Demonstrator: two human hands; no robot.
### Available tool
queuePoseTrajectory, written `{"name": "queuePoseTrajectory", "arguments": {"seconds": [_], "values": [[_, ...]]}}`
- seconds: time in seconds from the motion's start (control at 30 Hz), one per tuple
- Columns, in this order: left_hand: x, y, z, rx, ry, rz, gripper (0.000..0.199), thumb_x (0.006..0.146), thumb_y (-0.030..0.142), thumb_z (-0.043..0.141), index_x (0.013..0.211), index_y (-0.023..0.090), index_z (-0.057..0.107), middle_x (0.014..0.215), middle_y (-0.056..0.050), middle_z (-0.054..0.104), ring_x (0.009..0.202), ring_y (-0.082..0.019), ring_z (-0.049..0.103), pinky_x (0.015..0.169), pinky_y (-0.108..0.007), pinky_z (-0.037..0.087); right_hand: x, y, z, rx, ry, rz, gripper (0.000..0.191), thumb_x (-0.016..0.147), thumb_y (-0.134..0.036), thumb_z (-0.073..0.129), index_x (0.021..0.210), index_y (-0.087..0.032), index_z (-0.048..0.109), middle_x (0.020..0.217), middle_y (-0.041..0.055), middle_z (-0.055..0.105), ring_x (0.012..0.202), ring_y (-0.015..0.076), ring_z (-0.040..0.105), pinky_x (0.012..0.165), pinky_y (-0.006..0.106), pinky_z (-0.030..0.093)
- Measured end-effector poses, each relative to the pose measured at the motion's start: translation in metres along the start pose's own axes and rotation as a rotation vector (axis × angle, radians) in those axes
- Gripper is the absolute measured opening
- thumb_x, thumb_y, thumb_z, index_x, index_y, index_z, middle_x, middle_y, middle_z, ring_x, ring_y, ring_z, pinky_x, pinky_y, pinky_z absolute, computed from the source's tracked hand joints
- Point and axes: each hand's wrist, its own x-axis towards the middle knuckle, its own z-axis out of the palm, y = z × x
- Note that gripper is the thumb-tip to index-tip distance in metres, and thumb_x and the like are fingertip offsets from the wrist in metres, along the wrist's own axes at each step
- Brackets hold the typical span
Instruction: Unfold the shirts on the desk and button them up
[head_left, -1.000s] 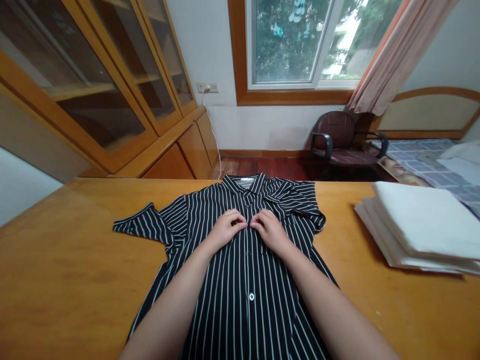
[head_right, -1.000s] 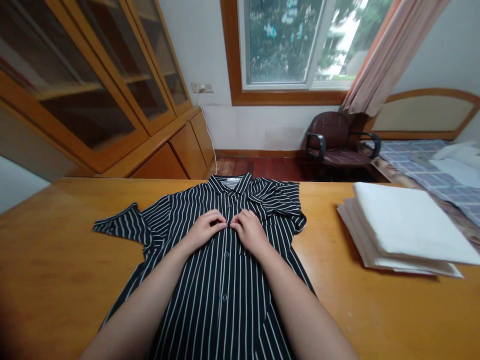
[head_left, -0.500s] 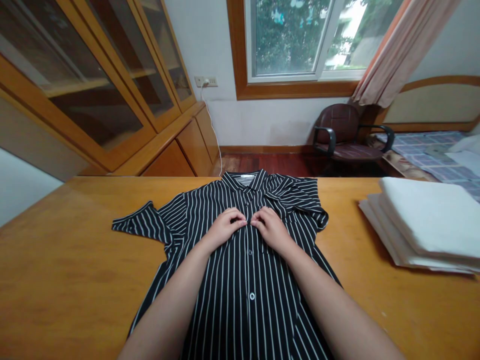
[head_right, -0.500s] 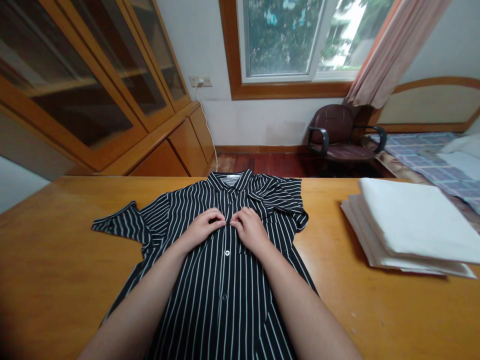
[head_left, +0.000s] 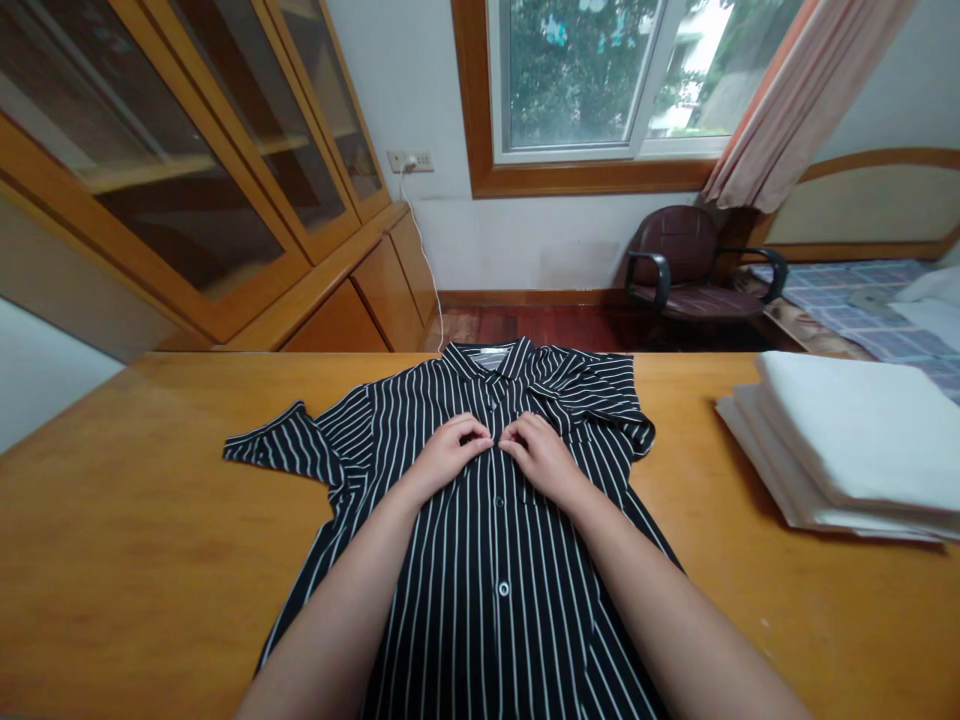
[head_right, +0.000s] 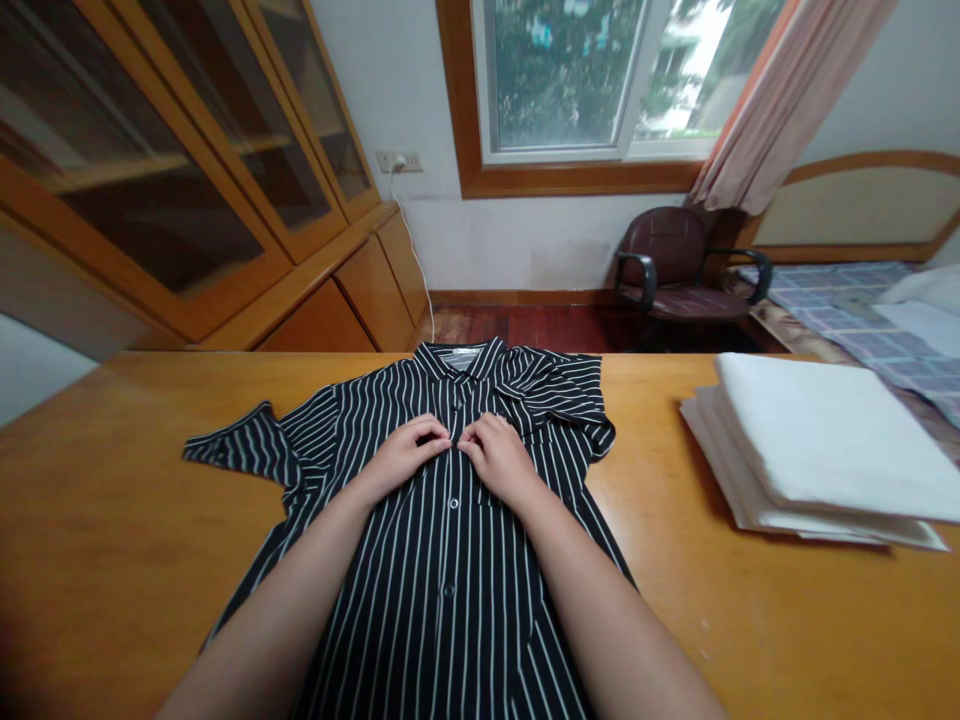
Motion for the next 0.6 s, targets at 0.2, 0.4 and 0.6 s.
{"name": "queuePoseTrajectory", "arguments": {"seconds": [0.2,0.4,0.6], "values": [[0.0,0.0008,-0.0005,-0.01,0.004,-0.016,0.019,0.09,0.036,0.059,0.083,0.02,0.067,0.089,-0.003,0.063,0.089,-0.02,0.061,0.085,-0.033,0.046,-0.0013,-0.0008,-0.0013,0.035,0.001,-0.018,0.009,0.094,-0.021,0.062,0.085,-0.021,0.06,0.088,0.0014,0.06,0.086,0.0176,0.056,0.084,0.033,0.043],[-0.0001,0.0007,-0.0003,0.0,0.009,-0.018,0.02,0.09,0.036,0.06,0.082,0.02,0.068,0.089,-0.003,0.063,0.088,-0.02,0.061,0.085,-0.033,0.046,-0.0016,-0.0029,-0.0016,0.019,-0.013,-0.022,0.01,0.092,-0.022,0.065,0.083,-0.021,0.061,0.086,0.0007,0.062,0.085,0.0177,0.057,0.085,0.034,0.043],[-0.0003,0.0024,-0.0006,0.008,0.004,-0.007,0.02,0.09,0.037,0.06,0.083,0.02,0.068,0.089,-0.003,0.064,0.088,-0.02,0.061,0.086,-0.034,0.048,-0.0019,-0.0042,-0.0027,0.003,-0.017,-0.032,0.013,0.096,-0.024,0.058,0.084,-0.021,0.061,0.088,0.0018,0.063,0.087,0.0181,0.057,0.088,0.035,0.042]]}}
